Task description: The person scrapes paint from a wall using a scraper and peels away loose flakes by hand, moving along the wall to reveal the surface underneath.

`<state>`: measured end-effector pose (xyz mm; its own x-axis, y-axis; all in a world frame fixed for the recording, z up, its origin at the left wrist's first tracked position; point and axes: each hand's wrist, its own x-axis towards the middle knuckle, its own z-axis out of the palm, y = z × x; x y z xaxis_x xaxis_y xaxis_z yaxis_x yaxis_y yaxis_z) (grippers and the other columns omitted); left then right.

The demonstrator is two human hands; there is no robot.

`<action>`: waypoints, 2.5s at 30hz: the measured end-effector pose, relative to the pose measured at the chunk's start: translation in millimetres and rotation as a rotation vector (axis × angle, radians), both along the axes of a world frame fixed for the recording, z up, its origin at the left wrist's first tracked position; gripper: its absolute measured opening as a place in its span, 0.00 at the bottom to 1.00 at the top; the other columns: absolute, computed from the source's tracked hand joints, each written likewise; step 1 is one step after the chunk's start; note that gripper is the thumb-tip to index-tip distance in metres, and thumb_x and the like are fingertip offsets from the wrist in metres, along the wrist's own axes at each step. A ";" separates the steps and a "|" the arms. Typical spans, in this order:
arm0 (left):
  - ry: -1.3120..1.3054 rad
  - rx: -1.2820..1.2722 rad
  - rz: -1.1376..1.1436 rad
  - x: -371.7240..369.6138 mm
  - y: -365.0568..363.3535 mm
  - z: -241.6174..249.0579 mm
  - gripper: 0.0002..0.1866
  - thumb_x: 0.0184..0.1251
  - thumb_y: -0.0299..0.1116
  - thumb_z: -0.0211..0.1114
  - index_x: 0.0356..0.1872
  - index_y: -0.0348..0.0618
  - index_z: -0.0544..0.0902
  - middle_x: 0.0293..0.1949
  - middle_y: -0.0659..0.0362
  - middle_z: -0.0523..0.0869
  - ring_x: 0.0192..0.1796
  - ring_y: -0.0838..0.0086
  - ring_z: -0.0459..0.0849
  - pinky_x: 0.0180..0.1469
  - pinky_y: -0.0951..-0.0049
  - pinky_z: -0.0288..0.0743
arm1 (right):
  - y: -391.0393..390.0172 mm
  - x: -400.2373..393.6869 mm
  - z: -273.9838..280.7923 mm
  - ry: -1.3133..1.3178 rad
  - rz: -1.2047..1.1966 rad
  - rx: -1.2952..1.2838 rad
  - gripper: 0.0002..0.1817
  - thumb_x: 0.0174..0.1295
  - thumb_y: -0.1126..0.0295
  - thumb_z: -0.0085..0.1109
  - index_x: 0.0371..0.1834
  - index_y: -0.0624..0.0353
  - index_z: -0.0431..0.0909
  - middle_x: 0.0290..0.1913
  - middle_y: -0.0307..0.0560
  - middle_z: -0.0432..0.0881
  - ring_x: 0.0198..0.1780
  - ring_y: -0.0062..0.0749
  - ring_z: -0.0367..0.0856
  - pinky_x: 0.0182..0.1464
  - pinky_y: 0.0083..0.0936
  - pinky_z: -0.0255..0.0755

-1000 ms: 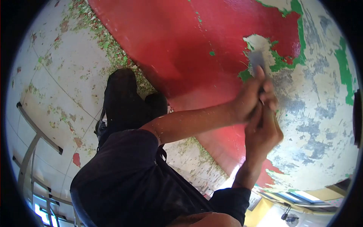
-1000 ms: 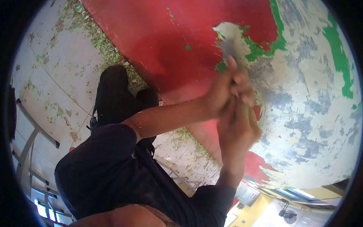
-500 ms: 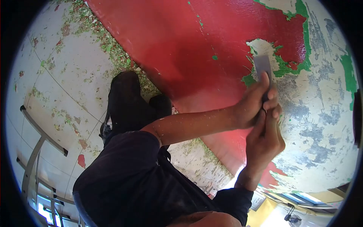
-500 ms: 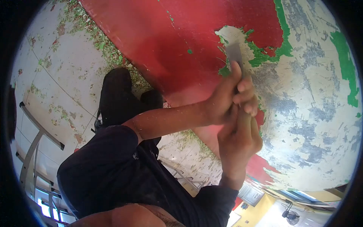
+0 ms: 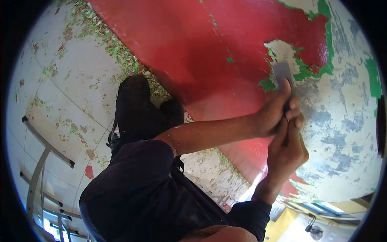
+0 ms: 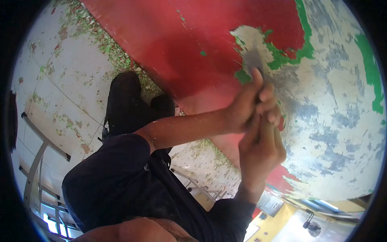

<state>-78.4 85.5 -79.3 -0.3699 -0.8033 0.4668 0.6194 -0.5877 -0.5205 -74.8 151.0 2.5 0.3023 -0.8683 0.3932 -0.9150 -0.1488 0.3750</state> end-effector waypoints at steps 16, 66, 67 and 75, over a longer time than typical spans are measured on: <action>-0.072 -0.038 0.048 6.8 -5.9 -5.8 0.30 0.68 0.68 0.37 0.24 0.52 0.68 0.15 0.66 0.65 0.27 0.68 0.78 0.38 0.61 0.77 | 1.1 5.1 1.6 -0.044 -0.080 0.114 0.08 0.62 0.78 0.59 0.43 0.67 0.83 0.32 0.58 0.84 0.33 0.40 0.87 0.34 0.28 0.77; -0.611 -0.143 0.040 57.3 -20.4 -16.5 0.29 0.72 0.61 0.44 0.24 0.45 0.68 0.15 0.65 0.64 0.21 0.71 0.76 0.30 0.64 0.78 | -9.7 5.7 -64.5 -0.361 0.043 -0.144 0.13 0.64 0.79 0.53 0.50 0.72 0.78 0.31 0.58 0.83 0.26 0.33 0.82 0.27 0.25 0.73; -0.611 -0.145 0.031 65.4 -28.8 -13.1 0.28 0.73 0.61 0.44 0.24 0.45 0.68 0.15 0.65 0.65 0.21 0.71 0.76 0.29 0.64 0.78 | -9.8 10.4 -66.1 -0.396 -0.005 -0.162 0.13 0.65 0.79 0.52 0.51 0.72 0.79 0.29 0.57 0.83 0.23 0.27 0.80 0.25 0.23 0.72; -0.688 -0.157 -0.006 75.4 -34.4 -17.2 0.24 0.73 0.58 0.47 0.26 0.48 0.68 0.17 0.67 0.65 0.20 0.77 0.69 0.29 0.69 0.75 | -12.2 11.3 -85.1 -0.399 0.043 -0.190 0.12 0.63 0.80 0.54 0.49 0.72 0.78 0.25 0.53 0.81 0.21 0.29 0.79 0.24 0.21 0.70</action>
<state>-3.0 51.1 -96.5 -0.6266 -0.7427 0.2360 0.7742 -0.6279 0.0794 -63.4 138.8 -82.6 0.1288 -0.7590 0.6382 -0.9881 -0.1526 0.0179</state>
